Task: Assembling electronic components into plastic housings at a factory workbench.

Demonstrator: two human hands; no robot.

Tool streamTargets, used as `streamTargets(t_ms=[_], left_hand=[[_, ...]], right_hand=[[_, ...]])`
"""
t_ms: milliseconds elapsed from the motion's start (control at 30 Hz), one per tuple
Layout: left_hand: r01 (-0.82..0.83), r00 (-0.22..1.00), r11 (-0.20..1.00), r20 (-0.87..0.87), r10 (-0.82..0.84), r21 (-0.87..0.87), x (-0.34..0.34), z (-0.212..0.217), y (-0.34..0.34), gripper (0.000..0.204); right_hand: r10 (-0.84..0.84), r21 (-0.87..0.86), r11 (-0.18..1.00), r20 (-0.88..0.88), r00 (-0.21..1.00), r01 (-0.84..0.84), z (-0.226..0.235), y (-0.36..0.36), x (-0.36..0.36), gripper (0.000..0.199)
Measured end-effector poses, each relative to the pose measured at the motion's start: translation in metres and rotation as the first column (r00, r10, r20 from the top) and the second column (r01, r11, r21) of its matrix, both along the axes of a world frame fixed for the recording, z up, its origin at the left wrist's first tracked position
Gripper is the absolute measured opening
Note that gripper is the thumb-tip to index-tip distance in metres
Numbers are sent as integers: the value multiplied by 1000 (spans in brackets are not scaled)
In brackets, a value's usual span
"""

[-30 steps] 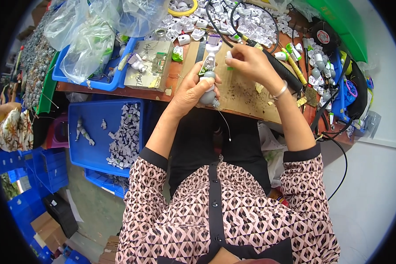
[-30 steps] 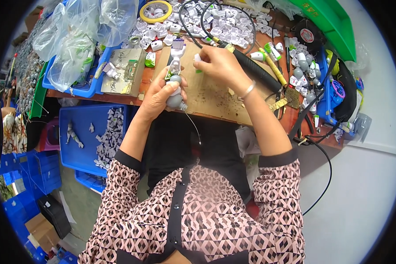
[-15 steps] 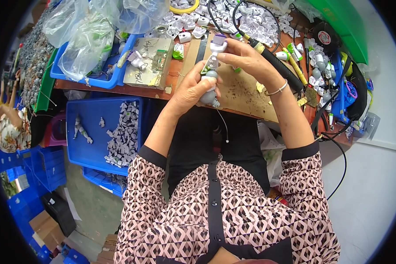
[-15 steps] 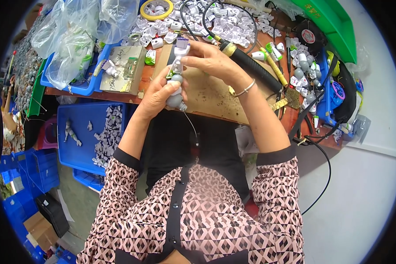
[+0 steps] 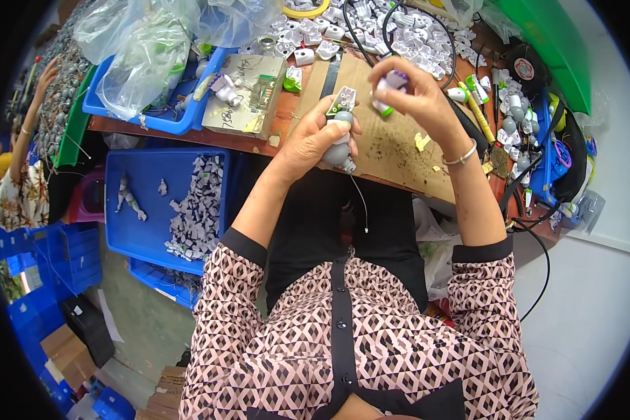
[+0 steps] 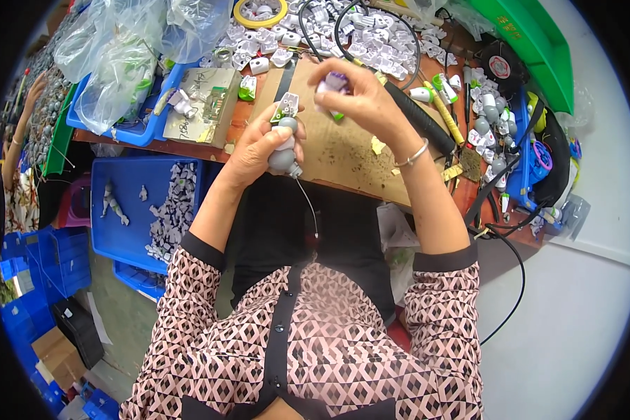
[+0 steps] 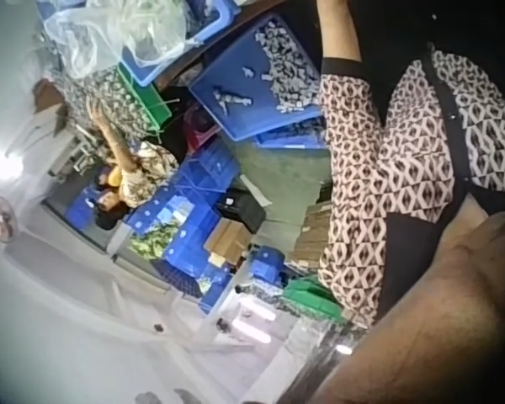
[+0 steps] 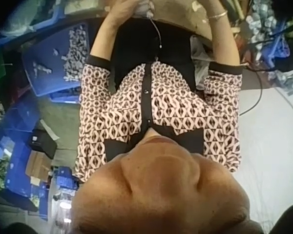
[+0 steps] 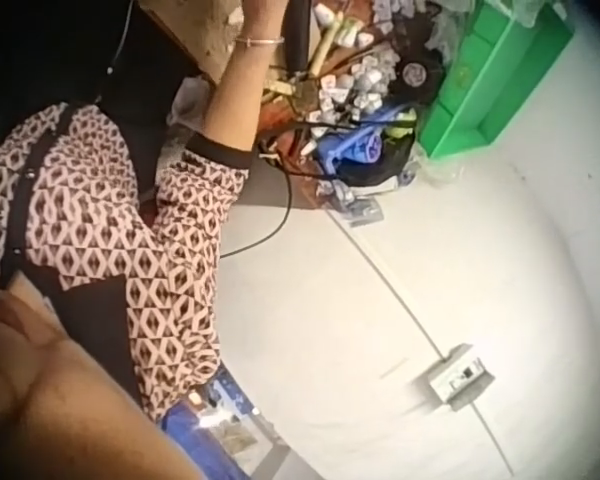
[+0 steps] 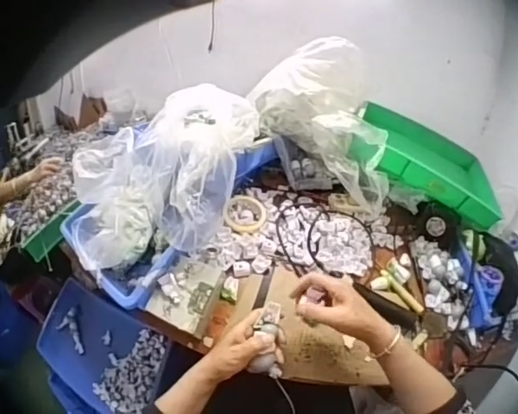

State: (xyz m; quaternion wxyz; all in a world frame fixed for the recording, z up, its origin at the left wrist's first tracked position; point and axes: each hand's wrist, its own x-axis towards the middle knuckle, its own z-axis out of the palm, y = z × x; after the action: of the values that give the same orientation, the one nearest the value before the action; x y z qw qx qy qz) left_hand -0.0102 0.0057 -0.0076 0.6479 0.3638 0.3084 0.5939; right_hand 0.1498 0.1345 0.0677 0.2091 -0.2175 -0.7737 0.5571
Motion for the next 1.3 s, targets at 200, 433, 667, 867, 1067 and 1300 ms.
streamTargets(t_ms=[200,433,667,867,1067,1300], left_hand=[[-11,1000,1000,-5,11,6,0,2,-2,37],[7,1000,1000,-25,-8,-18,1,4,-2,39],[-10,998,1000,-66,8,-27,2,5,-3,42],[-15,998,1000,-68,13,-20,3,5,-2,41],[-15,996,1000,-90,13,-19,2,4,-2,40],[11,981,1000,-195,-13,-11,3,9,-1,35]], right_hand=[[-14,590,805,124,992,-62,4,-27,5,24],[-129,440,896,122,984,63,-5,-20,-2,15],[-45,-212,971,289,956,110,3,-16,-9,22],[-24,-204,975,303,953,89,-4,-14,-10,22],[-14,-138,989,313,950,60,-1,-15,-14,23],[-4,-264,957,391,921,116,-5,-14,-17,27]])
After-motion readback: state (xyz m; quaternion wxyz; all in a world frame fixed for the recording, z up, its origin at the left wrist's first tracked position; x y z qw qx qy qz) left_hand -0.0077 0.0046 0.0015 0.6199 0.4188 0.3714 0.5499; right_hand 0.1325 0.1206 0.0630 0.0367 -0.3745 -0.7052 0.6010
